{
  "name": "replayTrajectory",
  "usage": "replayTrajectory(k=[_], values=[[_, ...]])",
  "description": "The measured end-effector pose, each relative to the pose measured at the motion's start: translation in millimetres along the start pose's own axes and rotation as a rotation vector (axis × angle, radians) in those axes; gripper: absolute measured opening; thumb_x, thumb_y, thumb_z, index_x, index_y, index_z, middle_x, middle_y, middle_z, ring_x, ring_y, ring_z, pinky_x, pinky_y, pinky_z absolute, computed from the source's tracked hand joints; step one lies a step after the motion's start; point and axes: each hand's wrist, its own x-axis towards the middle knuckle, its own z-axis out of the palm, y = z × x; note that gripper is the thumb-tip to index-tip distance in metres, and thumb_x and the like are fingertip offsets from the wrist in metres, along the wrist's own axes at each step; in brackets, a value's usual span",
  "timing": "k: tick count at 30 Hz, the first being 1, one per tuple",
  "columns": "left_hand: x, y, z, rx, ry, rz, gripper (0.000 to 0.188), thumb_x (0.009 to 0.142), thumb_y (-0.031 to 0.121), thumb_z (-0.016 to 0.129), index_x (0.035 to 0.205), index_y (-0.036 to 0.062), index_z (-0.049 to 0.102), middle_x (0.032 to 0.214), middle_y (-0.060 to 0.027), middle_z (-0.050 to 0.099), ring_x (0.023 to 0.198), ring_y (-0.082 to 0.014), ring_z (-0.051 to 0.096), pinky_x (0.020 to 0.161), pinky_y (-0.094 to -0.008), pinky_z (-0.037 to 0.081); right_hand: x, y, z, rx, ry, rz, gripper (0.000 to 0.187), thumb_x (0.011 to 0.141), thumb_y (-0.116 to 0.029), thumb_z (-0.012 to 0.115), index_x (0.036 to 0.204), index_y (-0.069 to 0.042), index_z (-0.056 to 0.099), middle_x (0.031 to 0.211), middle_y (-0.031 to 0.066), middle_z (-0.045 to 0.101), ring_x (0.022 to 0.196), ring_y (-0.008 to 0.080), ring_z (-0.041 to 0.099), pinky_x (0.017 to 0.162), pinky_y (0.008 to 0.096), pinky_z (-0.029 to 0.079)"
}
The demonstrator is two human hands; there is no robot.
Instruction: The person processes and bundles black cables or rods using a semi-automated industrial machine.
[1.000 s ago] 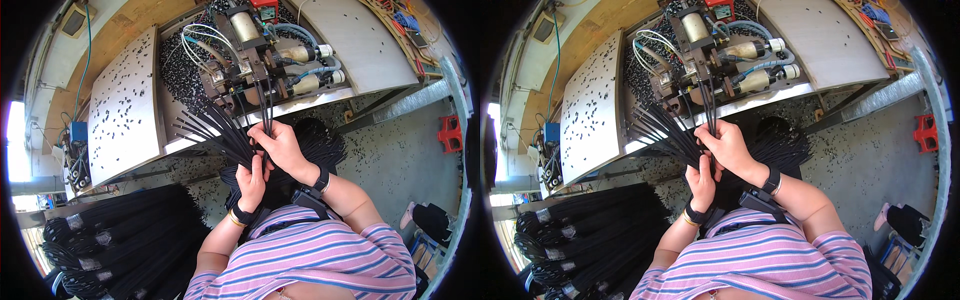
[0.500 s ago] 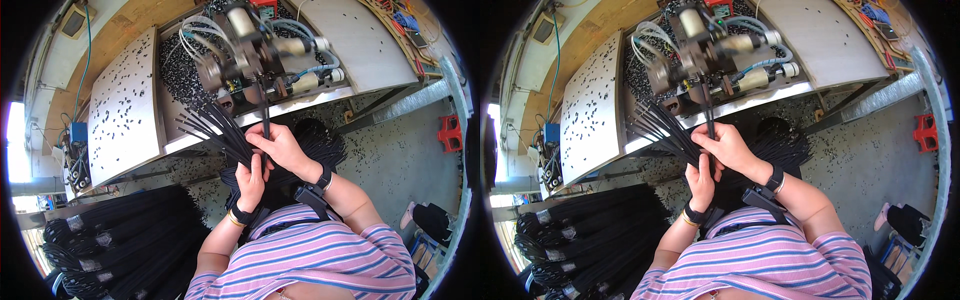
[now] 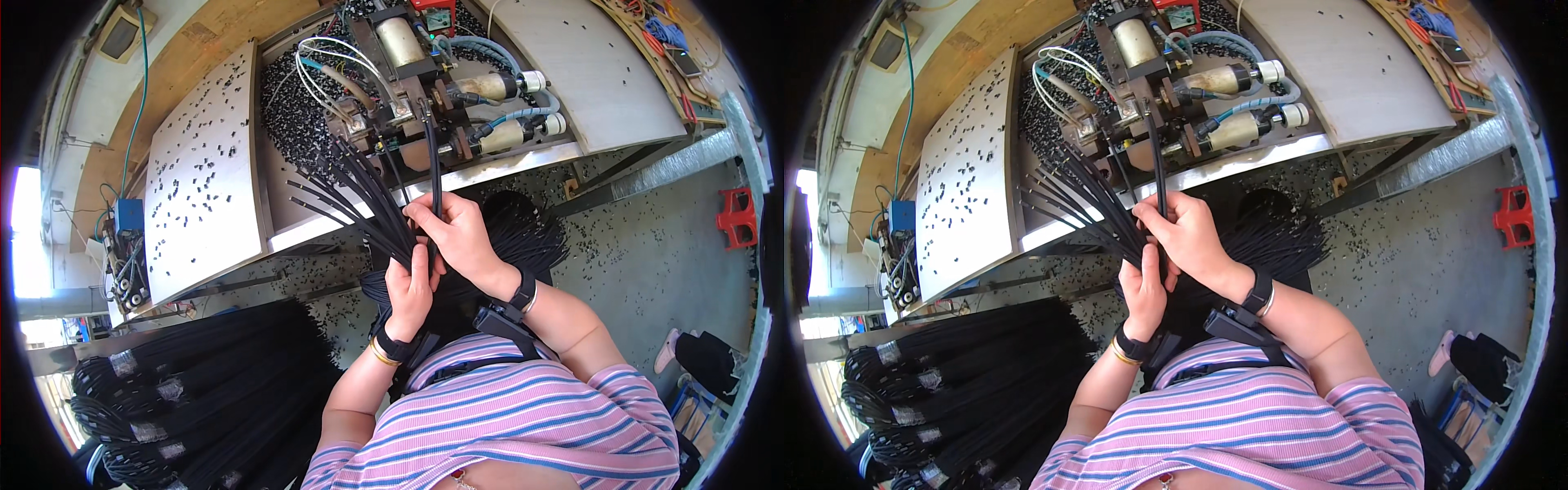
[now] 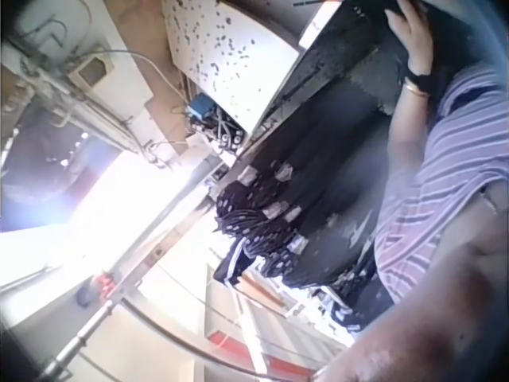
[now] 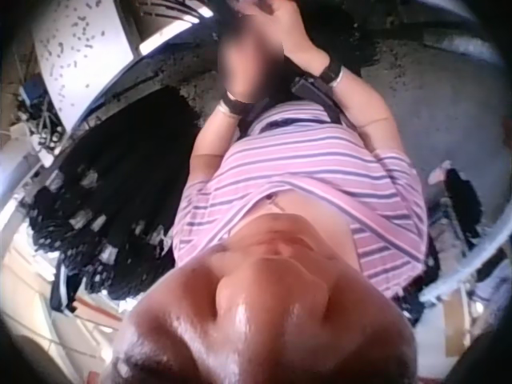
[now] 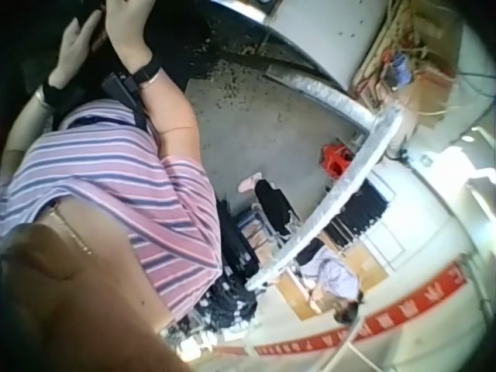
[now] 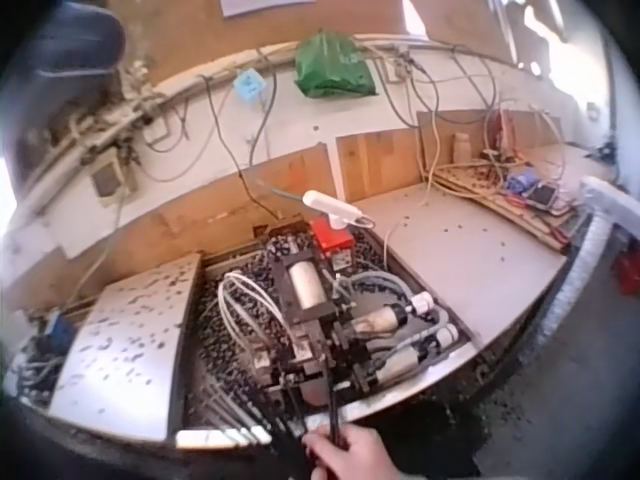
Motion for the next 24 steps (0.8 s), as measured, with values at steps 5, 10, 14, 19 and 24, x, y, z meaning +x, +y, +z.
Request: replayTrajectory(k=[5,10,14,19,24], values=[[5.9,2.4,0.3,0.012,0.000,0.014,0.018,0.101,0.017,0.039,0.108,0.0035,0.049,0.062,-0.0008,0.051,0.045,-0.0048,0.040,0.040,-0.0175,0.029,7.3,-4.0,1.4,0.057,-0.023,0.063,0.018,0.088,-0.016,0.062,0.087,0.002,0.065,0.067,0.0029,0.064,0.057,0.0058,0.056,0.050,0.0214,0.045],[7.7,4.9,-0.4,-0.066,0.002,-0.009,0.018,0.100,0.017,0.043,0.112,0.0048,0.049,0.065,0.0001,0.053,0.047,-0.0034,0.041,0.041,-0.0165,0.030,11.7,0.8,5.1,0.068,-0.031,0.006,0.018,0.090,-0.017,0.062,0.089,0.000,0.064,0.070,0.0025,0.062,0.053,0.0062,0.055,0.037,0.0200,0.041],[8.5,3.7,-1.4,-0.045,-0.018,-0.016,0.018,0.101,0.018,0.042,0.111,0.0046,0.049,0.065,0.0000,0.053,0.047,-0.0035,0.041,0.041,-0.0165,0.030,12.4,-0.8,-0.1,0.082,-0.068,0.025,0.019,0.090,-0.017,0.062,0.092,0.001,0.064,0.070,0.0023,0.061,0.051,0.0069,0.054,0.035,0.0202,0.041],[8.6,2.8,-3.7,-0.067,-0.009,-0.053,0.019,0.101,0.019,0.042,0.110,0.0040,0.049,0.065,-0.0007,0.054,0.046,-0.0036,0.041,0.041,-0.0163,0.030,7.6,-4.4,-9.0,0.086,-0.193,0.127,0.021,0.089,-0.018,0.063,0.096,0.002,0.063,0.065,0.0005,0.059,0.049,0.0054,0.052,0.037,0.0206,0.038],[4.1,2.4,3.2,-0.013,-0.021,-0.032,0.019,0.101,0.019,0.041,0.107,0.0036,0.049,0.066,-0.0013,0.054,0.046,-0.0039,0.042,0.041,-0.0163,0.031,-0.8,-1.2,-11.3,0.088,-0.137,0.079,0.021,0.090,-0.017,0.063,0.097,0.002,0.063,0.064,0.0007,0.059,0.047,0.0052,0.051,0.035,0.0206,0.037]])
